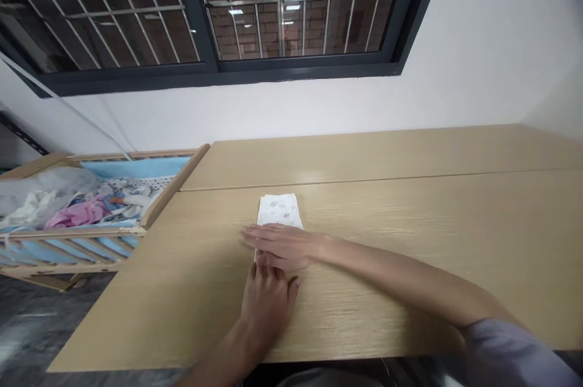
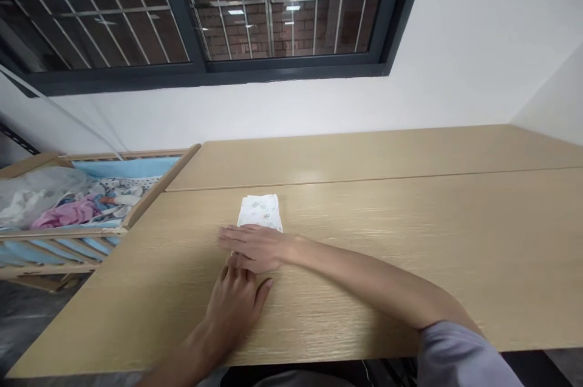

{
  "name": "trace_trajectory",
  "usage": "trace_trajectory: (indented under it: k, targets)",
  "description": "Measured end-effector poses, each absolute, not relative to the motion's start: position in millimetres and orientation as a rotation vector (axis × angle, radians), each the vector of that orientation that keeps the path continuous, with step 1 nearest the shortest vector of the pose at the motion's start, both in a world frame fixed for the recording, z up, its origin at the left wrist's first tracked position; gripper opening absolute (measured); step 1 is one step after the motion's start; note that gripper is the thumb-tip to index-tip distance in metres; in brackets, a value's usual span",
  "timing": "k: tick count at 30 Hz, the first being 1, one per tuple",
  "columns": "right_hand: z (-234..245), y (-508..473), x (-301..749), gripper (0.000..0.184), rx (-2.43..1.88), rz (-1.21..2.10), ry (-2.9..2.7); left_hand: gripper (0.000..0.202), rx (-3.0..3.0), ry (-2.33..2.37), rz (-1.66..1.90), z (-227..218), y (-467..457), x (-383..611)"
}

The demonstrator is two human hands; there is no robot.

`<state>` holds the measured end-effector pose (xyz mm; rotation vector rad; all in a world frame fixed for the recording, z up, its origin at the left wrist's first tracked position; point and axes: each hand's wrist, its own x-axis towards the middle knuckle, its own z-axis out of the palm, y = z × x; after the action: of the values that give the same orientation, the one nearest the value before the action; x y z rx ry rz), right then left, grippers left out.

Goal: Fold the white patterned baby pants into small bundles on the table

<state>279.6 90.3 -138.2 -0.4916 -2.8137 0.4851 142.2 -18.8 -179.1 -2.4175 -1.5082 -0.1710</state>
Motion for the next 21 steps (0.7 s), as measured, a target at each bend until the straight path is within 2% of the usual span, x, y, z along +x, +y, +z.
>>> trace_trajectory:
  k: [7,14,18,21]
  targets:
    - [-177,133,280,0.064,-0.696,0.504,-2.87,0.058,-2.382,-1.514,-0.274,-193,-15,133]
    - [-178,195,298,0.065,-0.908,0.357,-2.74,0.055,-2.384,-1.544,-0.198,-195,-14,133]
    - [-172,192,303,0.062,-0.87,0.392,-2.693,0.054,-2.436,-1.546,-0.176,-185,-11,132]
    - [-154,171,310,0.061,-0.883,0.387,-2.613,0.043,-2.576,-1.491,-0.227,-172,-2,120]
